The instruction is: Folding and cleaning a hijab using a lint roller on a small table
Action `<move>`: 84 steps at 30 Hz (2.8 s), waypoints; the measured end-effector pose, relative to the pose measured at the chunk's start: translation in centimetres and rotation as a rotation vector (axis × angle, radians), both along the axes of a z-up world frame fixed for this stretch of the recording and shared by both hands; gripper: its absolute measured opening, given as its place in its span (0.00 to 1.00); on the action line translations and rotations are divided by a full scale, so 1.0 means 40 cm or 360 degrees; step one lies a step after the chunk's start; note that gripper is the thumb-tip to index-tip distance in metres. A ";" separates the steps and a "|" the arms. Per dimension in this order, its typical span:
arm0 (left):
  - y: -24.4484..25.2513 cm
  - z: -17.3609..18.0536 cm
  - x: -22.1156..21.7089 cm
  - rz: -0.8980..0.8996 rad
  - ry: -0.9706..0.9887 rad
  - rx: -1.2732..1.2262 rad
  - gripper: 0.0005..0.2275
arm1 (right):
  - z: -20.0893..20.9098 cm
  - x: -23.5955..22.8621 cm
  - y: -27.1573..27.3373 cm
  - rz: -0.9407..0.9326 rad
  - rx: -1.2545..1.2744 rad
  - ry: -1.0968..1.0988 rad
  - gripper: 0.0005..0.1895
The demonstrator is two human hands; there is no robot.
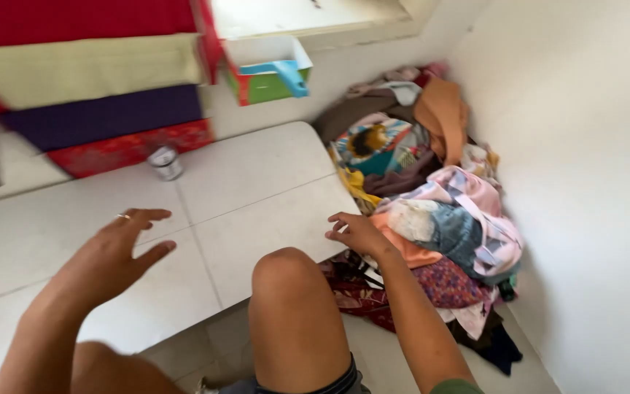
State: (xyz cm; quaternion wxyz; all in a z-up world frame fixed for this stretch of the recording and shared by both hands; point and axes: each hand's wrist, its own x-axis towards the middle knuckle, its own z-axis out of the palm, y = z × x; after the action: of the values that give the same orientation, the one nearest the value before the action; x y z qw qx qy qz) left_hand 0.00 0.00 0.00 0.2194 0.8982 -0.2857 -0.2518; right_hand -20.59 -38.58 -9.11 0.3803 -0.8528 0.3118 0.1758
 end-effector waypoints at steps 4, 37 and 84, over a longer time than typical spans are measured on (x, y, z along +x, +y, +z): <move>-0.162 -0.158 0.018 -0.0307 0.0053 0.0293 0.27 | -0.140 -0.033 -0.182 -0.0309 -0.0071 -0.0468 0.25; 0.042 -0.297 0.009 -0.0180 0.0191 0.0476 0.30 | 0.470 0.145 -0.756 -0.1421 0.0095 -0.2439 0.12; 0.651 -0.151 0.177 0.2341 -0.0403 -0.3573 0.18 | 0.201 0.461 0.529 0.1270 -0.0200 0.0467 0.24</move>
State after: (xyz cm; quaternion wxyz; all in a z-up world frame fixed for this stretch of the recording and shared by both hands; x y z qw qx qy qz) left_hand 7.09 26.04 -6.04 0.8858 0.1954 0.1901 0.3755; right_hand -2.16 -17.42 -1.08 0.1815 -0.8940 0.0183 0.4093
